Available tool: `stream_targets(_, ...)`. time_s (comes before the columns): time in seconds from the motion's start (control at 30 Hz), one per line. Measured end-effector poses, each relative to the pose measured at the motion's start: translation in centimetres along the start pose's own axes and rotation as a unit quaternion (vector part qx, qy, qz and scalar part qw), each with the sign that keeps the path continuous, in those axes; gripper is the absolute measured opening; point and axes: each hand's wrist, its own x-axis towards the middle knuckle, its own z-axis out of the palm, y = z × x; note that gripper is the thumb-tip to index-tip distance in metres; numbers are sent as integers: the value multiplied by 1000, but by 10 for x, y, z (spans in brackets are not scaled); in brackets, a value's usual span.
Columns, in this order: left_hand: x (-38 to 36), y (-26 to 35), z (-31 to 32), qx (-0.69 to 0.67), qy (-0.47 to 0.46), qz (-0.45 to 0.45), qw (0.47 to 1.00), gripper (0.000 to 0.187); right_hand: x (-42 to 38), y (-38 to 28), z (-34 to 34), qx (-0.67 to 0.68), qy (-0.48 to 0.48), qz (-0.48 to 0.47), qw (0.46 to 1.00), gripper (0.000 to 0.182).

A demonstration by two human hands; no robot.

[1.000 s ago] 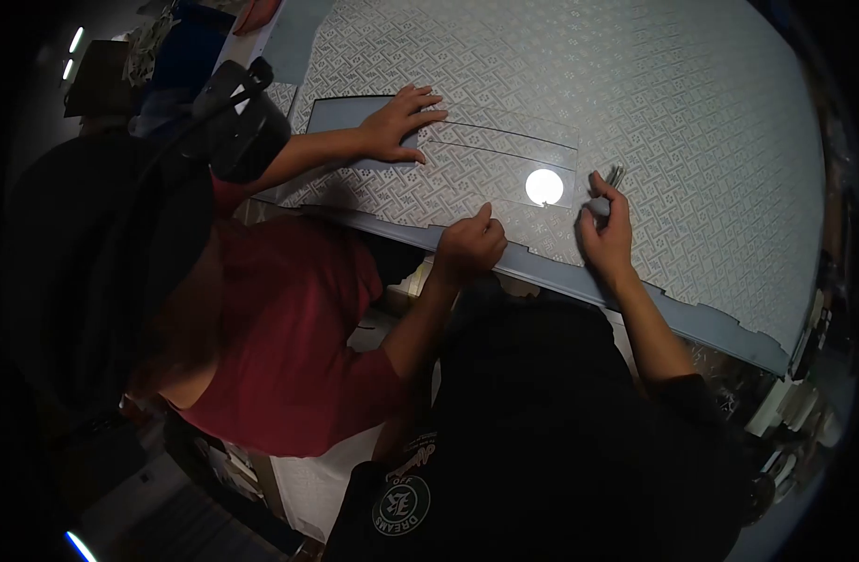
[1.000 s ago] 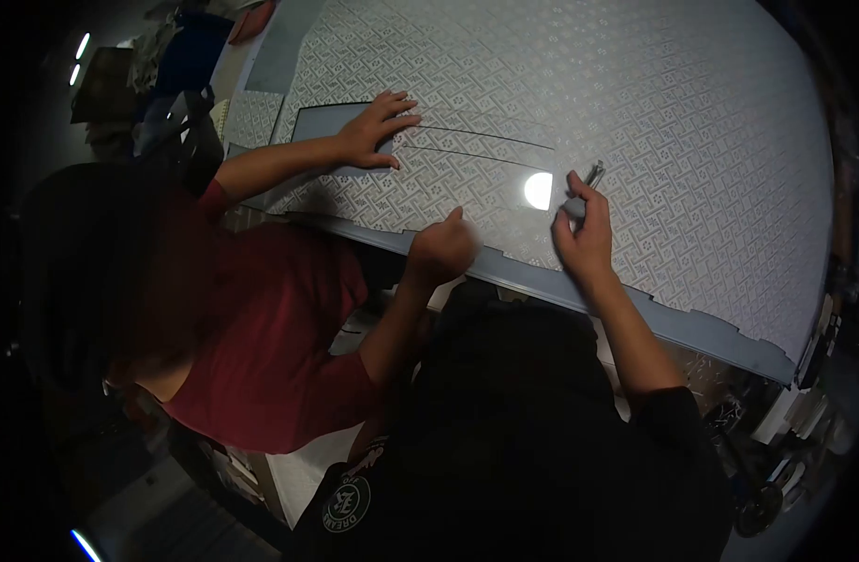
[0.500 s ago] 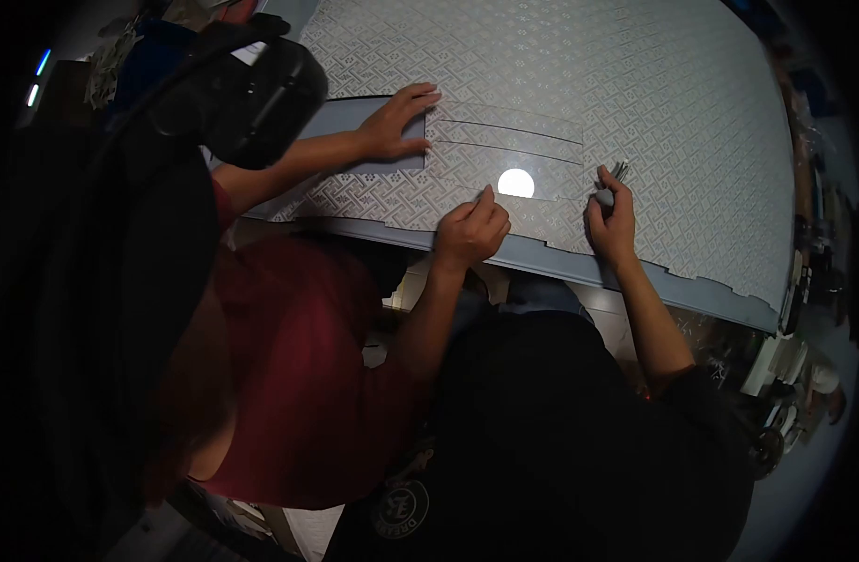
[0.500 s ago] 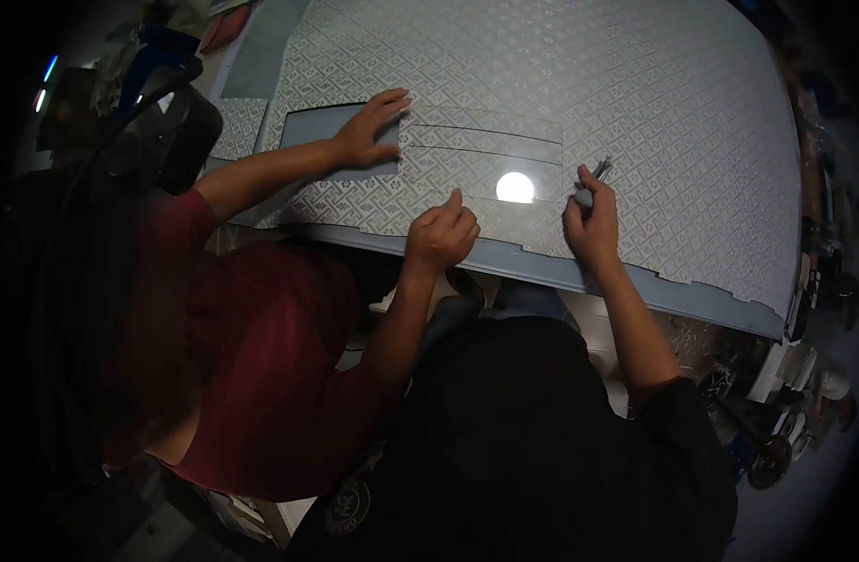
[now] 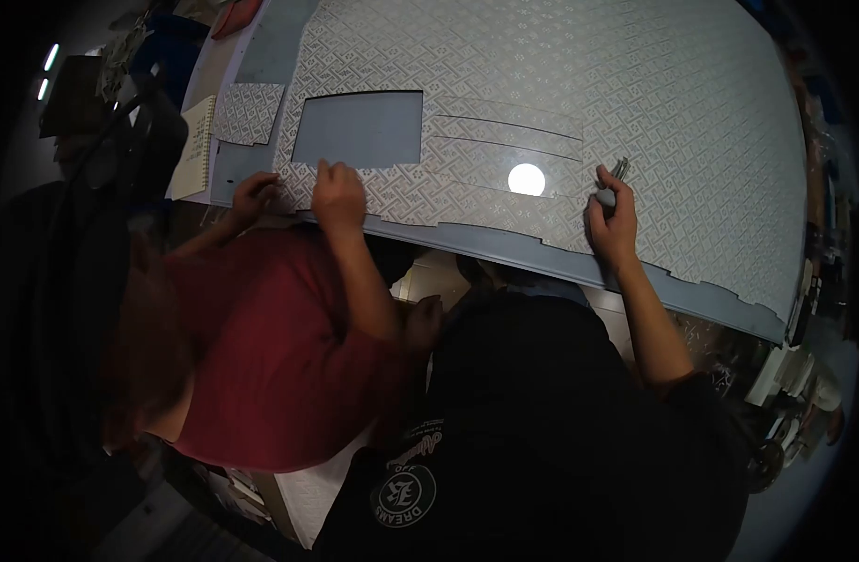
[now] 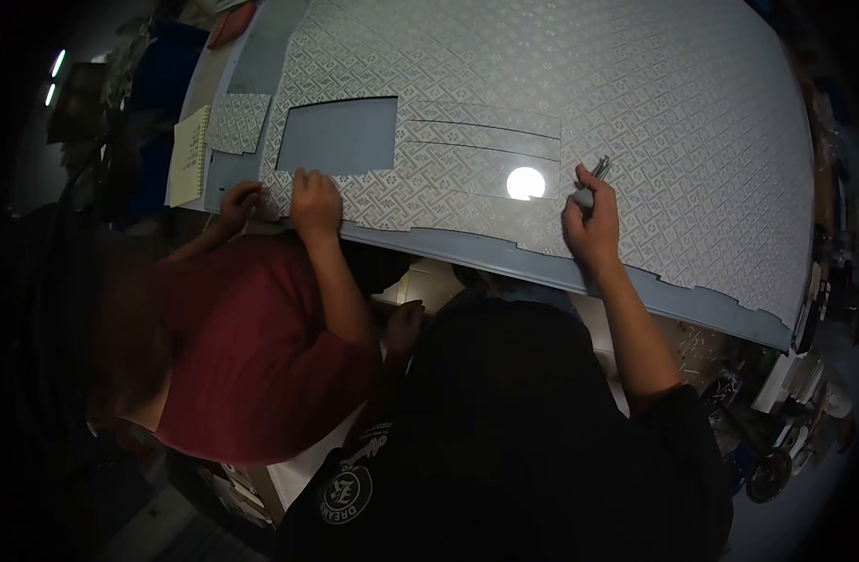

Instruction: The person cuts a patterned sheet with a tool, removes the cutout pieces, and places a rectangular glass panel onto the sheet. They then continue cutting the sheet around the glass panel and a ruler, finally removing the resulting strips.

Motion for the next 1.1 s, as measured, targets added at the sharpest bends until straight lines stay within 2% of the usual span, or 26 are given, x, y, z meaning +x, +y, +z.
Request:
stream_targets(0.1,-2,65,-5,-48,0,0,999,34,1,3,0,4,8,-14,1000,46)
stream_targets(0.23,1,107,-10,-83,27,46,995,27,0,11,-2,34,10,-24,999,45)
stream_targets(0.3,2,136,-20,-29,55,171,983,19,1,11,-2,47,20,-29,998,44)
stream_targets(0.33,2,154,-25,-22,52,169,984,19,2,10,-3,50,23,-22,998,44)
stream_targets(0.4,3,192,-37,5,97,264,960,14,1,6,-3,67,22,15,997,43)
stream_targets(0.57,30,245,-46,57,88,364,926,17,1,16,0,68,45,7,997,40)
stream_targets(0.6,36,253,-48,83,89,399,909,18,-1,15,1,87,51,24,995,39)
stream_targets(0.8,67,285,-54,91,1,446,890,19,-5,10,1,94,64,70,991,36)
stream_targets(1.03,97,278,-68,96,-40,479,872,16,-2,11,7,61,87,51,993,34)
stream_targets(1.1,104,274,-77,127,-49,489,861,16,-5,7,6,45,62,74,994,32)
